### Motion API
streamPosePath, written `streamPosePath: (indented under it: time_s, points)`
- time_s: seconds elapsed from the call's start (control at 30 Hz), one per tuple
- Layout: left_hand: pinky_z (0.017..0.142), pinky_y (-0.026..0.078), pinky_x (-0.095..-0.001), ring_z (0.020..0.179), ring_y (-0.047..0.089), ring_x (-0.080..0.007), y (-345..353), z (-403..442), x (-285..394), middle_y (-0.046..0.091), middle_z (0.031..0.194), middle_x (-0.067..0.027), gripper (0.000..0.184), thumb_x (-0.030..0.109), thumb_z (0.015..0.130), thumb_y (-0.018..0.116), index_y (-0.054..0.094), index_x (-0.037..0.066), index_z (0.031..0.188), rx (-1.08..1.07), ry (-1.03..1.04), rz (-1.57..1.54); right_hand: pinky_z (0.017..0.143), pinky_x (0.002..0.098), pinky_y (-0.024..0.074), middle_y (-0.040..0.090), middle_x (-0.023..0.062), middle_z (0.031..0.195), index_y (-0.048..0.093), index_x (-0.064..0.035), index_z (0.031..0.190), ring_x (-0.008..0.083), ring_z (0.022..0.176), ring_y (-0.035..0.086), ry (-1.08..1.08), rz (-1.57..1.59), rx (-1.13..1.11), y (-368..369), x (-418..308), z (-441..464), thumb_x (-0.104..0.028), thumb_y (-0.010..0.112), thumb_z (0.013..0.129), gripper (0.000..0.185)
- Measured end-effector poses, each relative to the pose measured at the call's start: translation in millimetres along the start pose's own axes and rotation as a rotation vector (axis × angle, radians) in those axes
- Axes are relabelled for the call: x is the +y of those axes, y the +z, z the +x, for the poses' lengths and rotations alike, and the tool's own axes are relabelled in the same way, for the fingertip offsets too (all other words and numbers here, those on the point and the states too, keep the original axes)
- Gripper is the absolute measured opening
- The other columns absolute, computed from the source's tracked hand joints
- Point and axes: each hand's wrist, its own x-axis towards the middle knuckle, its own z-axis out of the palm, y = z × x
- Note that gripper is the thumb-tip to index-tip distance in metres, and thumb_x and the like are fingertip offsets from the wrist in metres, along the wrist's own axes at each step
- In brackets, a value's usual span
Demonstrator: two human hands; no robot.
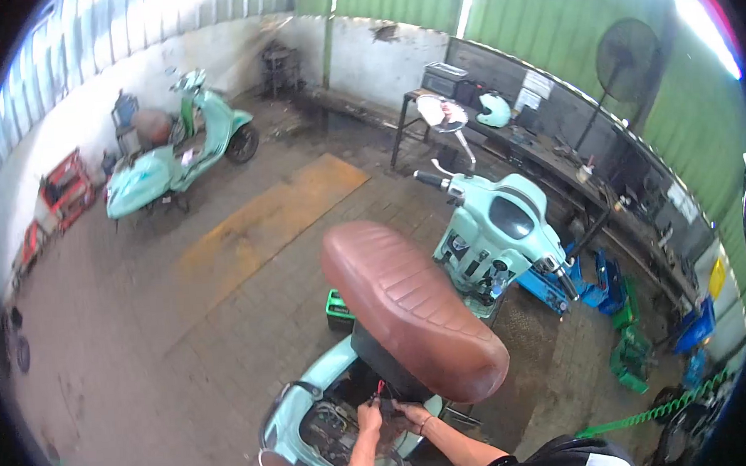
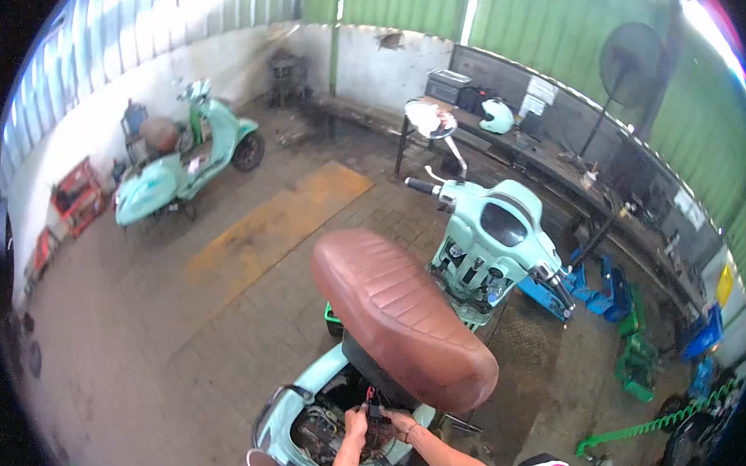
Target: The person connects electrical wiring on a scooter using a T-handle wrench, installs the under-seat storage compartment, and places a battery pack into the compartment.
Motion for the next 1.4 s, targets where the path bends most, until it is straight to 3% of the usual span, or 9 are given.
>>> streamPosePath:
  time_s: [0.17, 0.4, 0.47, 0.57, 0.7, 0.87, 0.93, 1.03, 1.4]
  points:
    - [0.079, 0.047, -0.0395, 0.086, 0.06, -0.0196, -6.6, -1.5, 11.3, 0.069, 0.097, -0.0135, 0.031, 0.019, 0.095, 0.06, 0.067, -0.01, 0.105, -0.037, -0.111, -0.136, 0.08, 0.0388, 0.0553, 0.071, 0.0091, 0.103, 0.07, -0.0009, 0.105, 0.0244, 0.089, 0.07, -0.134, -0.021, 0.132, 9.2, 6.1, 14.8, -0.031, 0.069, 0.093, 0.032]
    - [0.077, 0.048, -0.0391, 0.087, 0.062, -0.0217, -9.1, -12.1, 20.0, 0.068, 0.099, -0.0149, 0.029, 0.017, 0.097, 0.057, 0.067, -0.008, 0.107, -0.001, -0.143, -0.168, 0.069, 0.0335, 0.0515, 0.072, 0.0068, 0.084, 0.075, 0.0029, 0.092, 0.0122, 0.073, 0.061, -0.403, -0.621, 0.481, 5.7, 30.4, 64.4, -0.023, 0.076, 0.086, 0.027]
    - [0.077, 0.048, -0.0391, 0.087, 0.061, -0.0211, -9.5, -21.8, 29.9, 0.068, 0.099, -0.0129, 0.027, 0.016, 0.093, 0.059, 0.068, -0.005, 0.106, -0.032, -0.107, -0.19, 0.089, 0.0394, 0.0509, 0.07, 0.0218, 0.111, 0.067, 0.006, 0.112, 0.031, 0.097, 0.068, -0.17, -0.531, 0.377, 1.9, 24.6, 58.9, -0.045, 0.078, 0.077, 0.063]
    - [0.075, 0.048, -0.0388, 0.09, 0.059, -0.0208, -10.8, -32.5, 44.3, 0.066, 0.1, -0.0113, 0.03, 0.019, 0.088, 0.062, 0.067, -0.003, 0.108, -0.107, -0.115, -0.128, 0.106, 0.0401, 0.0415, 0.063, 0.0214, 0.128, 0.063, 0.0033, 0.123, 0.0353, 0.124, 0.056, -0.407, -0.742, 0.371, 5.9, 13.3, 43.6, -0.046, 0.075, 0.077, 0.068]
    - [0.073, 0.048, -0.0398, 0.083, 0.057, -0.0217, -11.9, -33.0, 41.1, 0.064, 0.095, -0.0127, 0.031, 0.018, 0.087, 0.06, 0.063, -0.006, 0.106, -0.022, -0.061, -0.132, 0.09, 0.0463, 0.0489, 0.067, 0.0241, 0.108, 0.068, 0.0015, 0.105, 0.04, 0.103, 0.064, -0.482, -1.176, 0.485, 12.9, 16.8, 51.5, -0.037, 0.066, 0.082, 0.045]
    - [0.061, 0.043, -0.0308, 0.066, 0.053, -0.0124, 5.9, -47.1, 65.3, 0.06, 0.075, -0.0018, 0.006, 0.004, 0.092, 0.059, 0.062, 0.002, 0.087, 0.102, -0.113, -0.234, 0.079, 0.0429, 0.0513, 0.072, 0.0211, 0.084, 0.072, 0.0036, 0.083, 0.032, 0.089, 0.071, -0.358, -0.71, 0.569, 34.1, 8.9, 18.2, -0.018, 0.067, 0.081, 0.022]
    - [0.064, 0.048, -0.0334, 0.067, 0.058, -0.0162, -0.8, -42.7, 69.7, 0.061, 0.075, -0.0033, 0.01, 0.009, 0.094, 0.058, 0.061, 0.001, 0.091, 0.027, -0.151, -0.407, 0.082, 0.0423, 0.0534, 0.073, 0.0161, 0.092, 0.07, 0.003, 0.097, 0.0283, 0.092, 0.07, -0.46, -0.609, 0.378, 29.3, 15.3, 12.3, -0.015, 0.063, 0.091, 0.02]
    - [0.076, 0.056, -0.0432, 0.077, 0.066, -0.0272, -20.5, -25.5, 68.5, 0.067, 0.086, -0.0109, 0.022, 0.019, 0.1, 0.052, 0.062, 0.0, 0.096, -0.214, -0.378, -0.583, 0.088, 0.0458, 0.0581, 0.064, 0.0155, 0.118, 0.055, 0.0011, 0.127, 0.0316, 0.097, 0.069, -0.179, 0.251, -0.091, 9.1, 17.2, -1.2, -0.008, 0.052, 0.101, 0.028]
    - [0.093, 0.05, -0.0535, 0.093, 0.066, -0.0345, -40.1, -14.6, 80.3, 0.069, 0.093, -0.0132, 0.028, 0.028, 0.101, 0.048, 0.063, 0.004, 0.101, -0.319, -0.629, -0.552, 0.074, 0.0381, 0.0623, 0.071, 0.0124, 0.094, 0.065, 0.006, 0.111, 0.0256, 0.077, 0.072, -0.273, 0.11, -0.007, 34.8, 1.3, -10.2, -0.015, 0.064, 0.095, 0.027]
